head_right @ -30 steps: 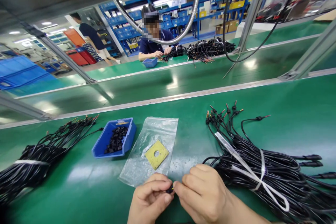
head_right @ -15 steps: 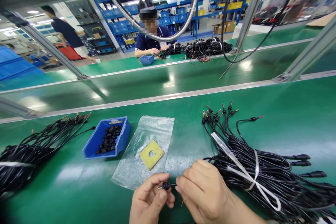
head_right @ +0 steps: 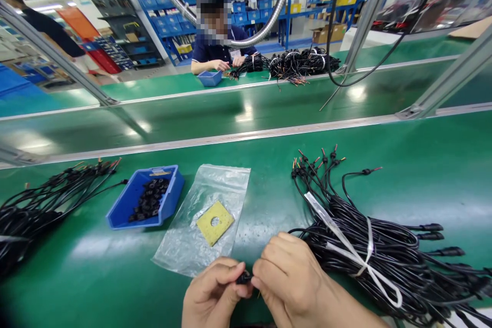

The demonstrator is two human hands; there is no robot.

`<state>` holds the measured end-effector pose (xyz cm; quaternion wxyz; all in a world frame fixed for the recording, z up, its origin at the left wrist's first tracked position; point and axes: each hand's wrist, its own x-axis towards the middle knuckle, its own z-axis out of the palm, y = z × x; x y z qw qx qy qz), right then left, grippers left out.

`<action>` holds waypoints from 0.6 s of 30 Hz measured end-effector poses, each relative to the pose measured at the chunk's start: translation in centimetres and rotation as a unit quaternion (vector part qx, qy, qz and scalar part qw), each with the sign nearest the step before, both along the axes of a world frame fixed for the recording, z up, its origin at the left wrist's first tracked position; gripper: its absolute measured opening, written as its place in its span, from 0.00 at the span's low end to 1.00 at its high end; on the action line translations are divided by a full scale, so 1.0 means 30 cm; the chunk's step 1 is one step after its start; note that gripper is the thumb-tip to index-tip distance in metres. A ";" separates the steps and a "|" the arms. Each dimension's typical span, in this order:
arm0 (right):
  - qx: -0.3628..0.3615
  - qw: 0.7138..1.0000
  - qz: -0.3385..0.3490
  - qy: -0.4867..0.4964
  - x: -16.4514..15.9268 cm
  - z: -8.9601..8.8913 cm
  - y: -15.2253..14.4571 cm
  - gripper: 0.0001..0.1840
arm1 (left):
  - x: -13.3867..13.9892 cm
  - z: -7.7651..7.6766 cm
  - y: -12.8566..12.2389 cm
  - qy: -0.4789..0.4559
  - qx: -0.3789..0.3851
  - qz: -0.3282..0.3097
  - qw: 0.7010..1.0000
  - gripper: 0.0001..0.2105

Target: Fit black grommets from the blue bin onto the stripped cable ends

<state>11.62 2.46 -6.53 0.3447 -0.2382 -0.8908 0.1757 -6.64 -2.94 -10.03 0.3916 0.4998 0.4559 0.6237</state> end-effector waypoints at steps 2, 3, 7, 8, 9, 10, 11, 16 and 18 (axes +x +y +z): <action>0.001 1.000 -0.003 0.003 -0.003 0.002 -0.002 0.09 | -0.011 -0.003 0.002 0.042 0.028 -0.025 0.998 0.06; 0.002 1.000 -0.004 0.003 -0.005 0.003 -0.003 0.09 | -0.014 -0.006 0.002 0.059 0.040 -0.033 0.997 0.07; 0.009 1.000 -0.014 0.001 -0.010 0.005 -0.002 0.10 | -0.003 -0.028 -0.005 0.080 0.057 0.006 0.995 0.05; 0.012 1.000 -0.016 0.001 -0.011 0.007 -0.001 0.10 | 0.003 -0.034 -0.008 0.080 0.057 0.023 0.995 0.05; 0.015 1.000 -0.018 0.000 -0.013 0.009 -0.001 0.10 | 0.008 -0.040 -0.010 0.082 0.057 0.030 0.995 0.05; 0.016 1.000 -0.020 0.000 -0.014 0.011 0.000 0.10 | 0.013 -0.044 -0.011 0.085 0.058 0.031 0.994 0.05; 0.018 1.000 -0.021 0.000 -0.016 0.013 0.000 0.11 | 0.016 -0.047 -0.011 0.087 0.060 0.032 0.994 0.05; 0.040 0.999 -0.030 -0.004 -0.024 0.005 -0.006 0.17 | 0.033 -0.059 0.001 0.089 0.076 0.042 0.992 0.07; 0.061 0.998 -0.032 -0.009 -0.025 -0.009 -0.003 0.20 | 0.047 -0.071 0.006 0.089 0.088 0.056 0.991 0.08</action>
